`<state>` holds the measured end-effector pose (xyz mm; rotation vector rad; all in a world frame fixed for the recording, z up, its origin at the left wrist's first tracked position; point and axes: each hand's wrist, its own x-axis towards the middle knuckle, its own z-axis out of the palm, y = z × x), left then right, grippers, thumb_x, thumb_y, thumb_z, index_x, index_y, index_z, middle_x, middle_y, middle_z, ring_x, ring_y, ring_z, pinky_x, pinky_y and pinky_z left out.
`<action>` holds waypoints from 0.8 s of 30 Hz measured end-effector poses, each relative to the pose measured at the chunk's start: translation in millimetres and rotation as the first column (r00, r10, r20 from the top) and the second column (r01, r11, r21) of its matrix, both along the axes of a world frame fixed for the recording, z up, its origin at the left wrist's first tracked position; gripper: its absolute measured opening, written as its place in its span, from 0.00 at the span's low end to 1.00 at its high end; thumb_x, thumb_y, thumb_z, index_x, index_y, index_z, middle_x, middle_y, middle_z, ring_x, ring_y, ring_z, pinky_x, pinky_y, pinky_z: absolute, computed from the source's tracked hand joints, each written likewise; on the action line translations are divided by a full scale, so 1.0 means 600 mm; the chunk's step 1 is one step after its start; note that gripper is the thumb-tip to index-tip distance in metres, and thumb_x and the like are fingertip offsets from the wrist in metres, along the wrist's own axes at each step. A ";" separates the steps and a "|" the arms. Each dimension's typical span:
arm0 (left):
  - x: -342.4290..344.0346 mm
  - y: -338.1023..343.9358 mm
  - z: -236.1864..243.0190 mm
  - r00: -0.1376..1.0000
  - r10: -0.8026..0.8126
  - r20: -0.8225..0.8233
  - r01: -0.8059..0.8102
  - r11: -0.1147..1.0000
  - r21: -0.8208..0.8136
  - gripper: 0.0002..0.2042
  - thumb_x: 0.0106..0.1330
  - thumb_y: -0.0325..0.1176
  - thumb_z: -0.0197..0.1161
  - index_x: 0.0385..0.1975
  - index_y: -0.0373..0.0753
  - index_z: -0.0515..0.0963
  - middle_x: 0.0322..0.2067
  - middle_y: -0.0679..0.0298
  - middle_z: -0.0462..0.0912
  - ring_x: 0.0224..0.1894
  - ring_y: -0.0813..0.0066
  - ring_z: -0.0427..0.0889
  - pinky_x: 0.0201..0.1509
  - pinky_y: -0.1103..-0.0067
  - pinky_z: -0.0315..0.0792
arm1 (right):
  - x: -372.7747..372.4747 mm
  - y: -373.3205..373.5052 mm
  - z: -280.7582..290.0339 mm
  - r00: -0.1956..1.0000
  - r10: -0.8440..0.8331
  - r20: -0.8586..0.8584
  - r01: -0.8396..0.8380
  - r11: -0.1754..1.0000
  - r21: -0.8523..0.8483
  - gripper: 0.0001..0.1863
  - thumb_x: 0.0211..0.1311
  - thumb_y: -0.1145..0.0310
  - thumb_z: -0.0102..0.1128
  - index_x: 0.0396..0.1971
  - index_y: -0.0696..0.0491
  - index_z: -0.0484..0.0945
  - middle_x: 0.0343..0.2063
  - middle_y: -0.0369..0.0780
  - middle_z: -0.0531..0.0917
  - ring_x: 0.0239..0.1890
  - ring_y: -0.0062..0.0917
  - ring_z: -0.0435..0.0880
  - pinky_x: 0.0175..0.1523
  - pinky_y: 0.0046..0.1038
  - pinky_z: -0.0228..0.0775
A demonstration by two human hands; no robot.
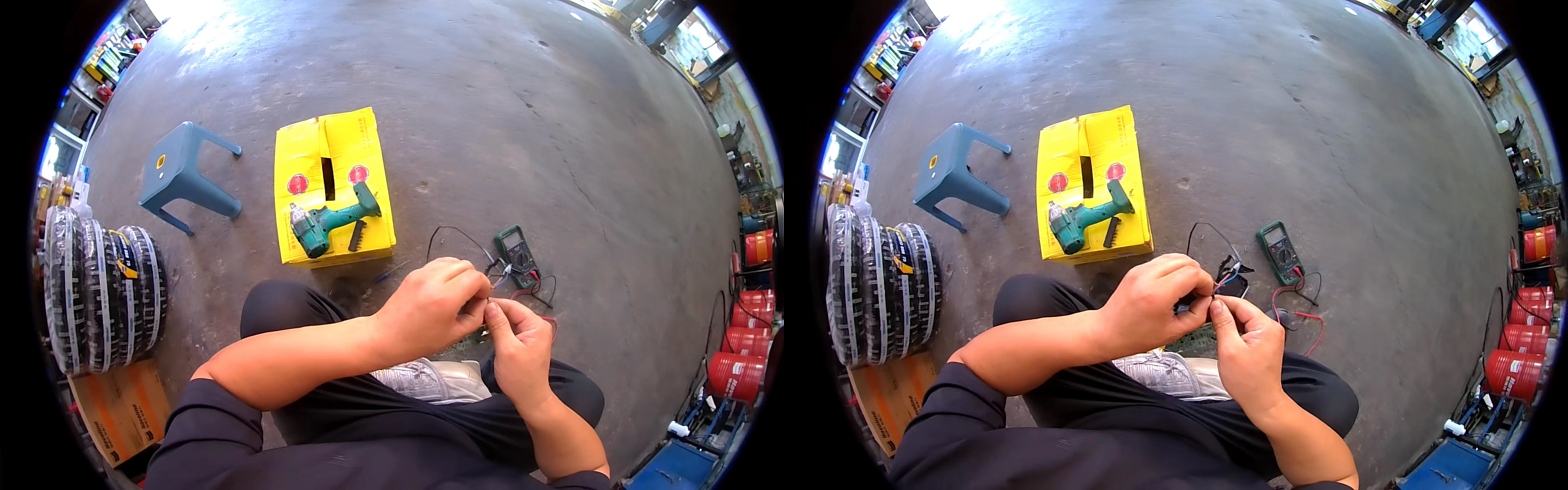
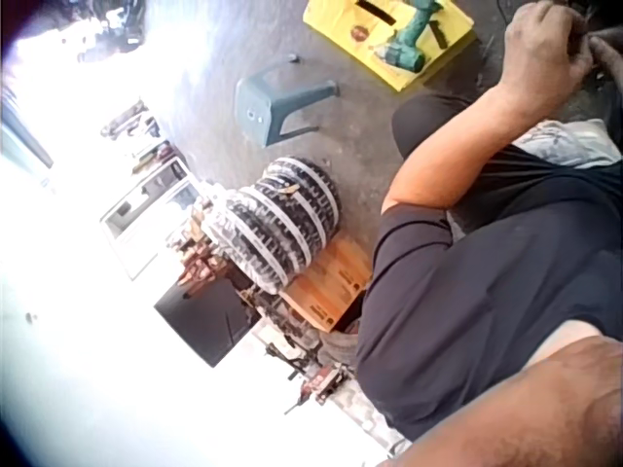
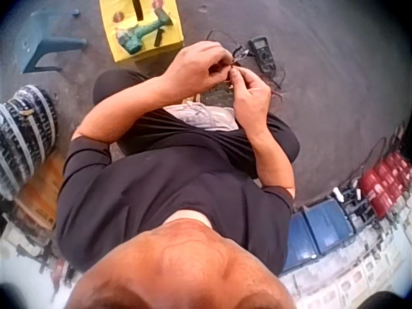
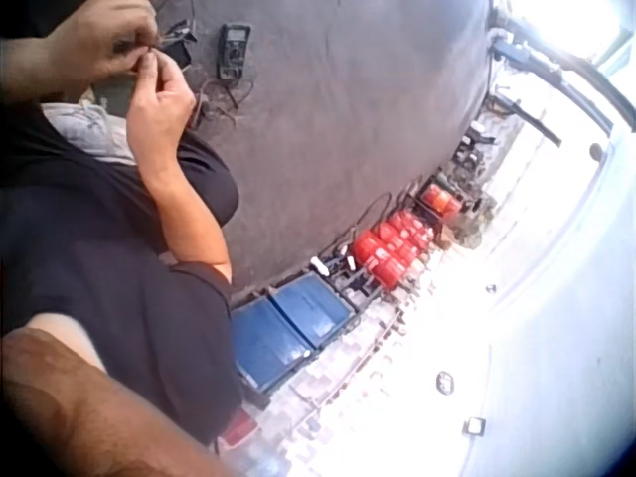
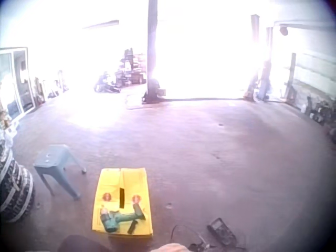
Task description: The person uses a multimeter to test a circuit board and connected wires, holding probes to various contact points and turning the board over.
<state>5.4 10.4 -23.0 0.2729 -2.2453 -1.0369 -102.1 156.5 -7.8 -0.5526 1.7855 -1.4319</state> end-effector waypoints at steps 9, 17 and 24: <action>0.010 -0.012 0.026 0.995 -0.092 0.040 0.077 0.954 0.289 0.06 0.61 0.21 0.73 0.35 0.34 0.84 0.32 0.56 0.87 0.35 0.62 0.88 0.41 0.75 0.80 | 0.000 0.000 0.018 0.969 0.034 -0.246 -0.043 0.999 -0.030 0.09 0.73 0.72 0.64 0.43 0.62 0.87 0.32 0.39 0.90 0.33 0.15 0.84 0.40 0.21 0.76; -0.003 -0.030 0.027 0.979 -0.196 0.061 0.197 0.980 -0.007 0.08 0.53 0.24 0.74 0.30 0.39 0.81 0.30 0.59 0.84 0.39 0.58 0.88 0.51 0.66 0.83 | -0.019 0.012 0.035 0.929 0.178 -0.325 -0.157 0.984 0.090 0.08 0.70 0.70 0.66 0.39 0.61 0.86 0.24 0.44 0.85 0.26 0.16 0.79 0.34 0.26 0.73; 0.008 -0.031 0.050 0.978 -0.208 -0.033 0.198 0.961 -0.192 0.09 0.55 0.26 0.73 0.34 0.38 0.80 0.33 0.59 0.85 0.41 0.58 0.87 0.54 0.67 0.82 | -0.030 -0.001 0.068 0.808 0.154 -0.569 -0.220 0.974 -0.049 0.08 0.66 0.68 0.71 0.36 0.57 0.88 0.32 0.43 0.90 0.32 0.29 0.91 0.39 0.27 0.80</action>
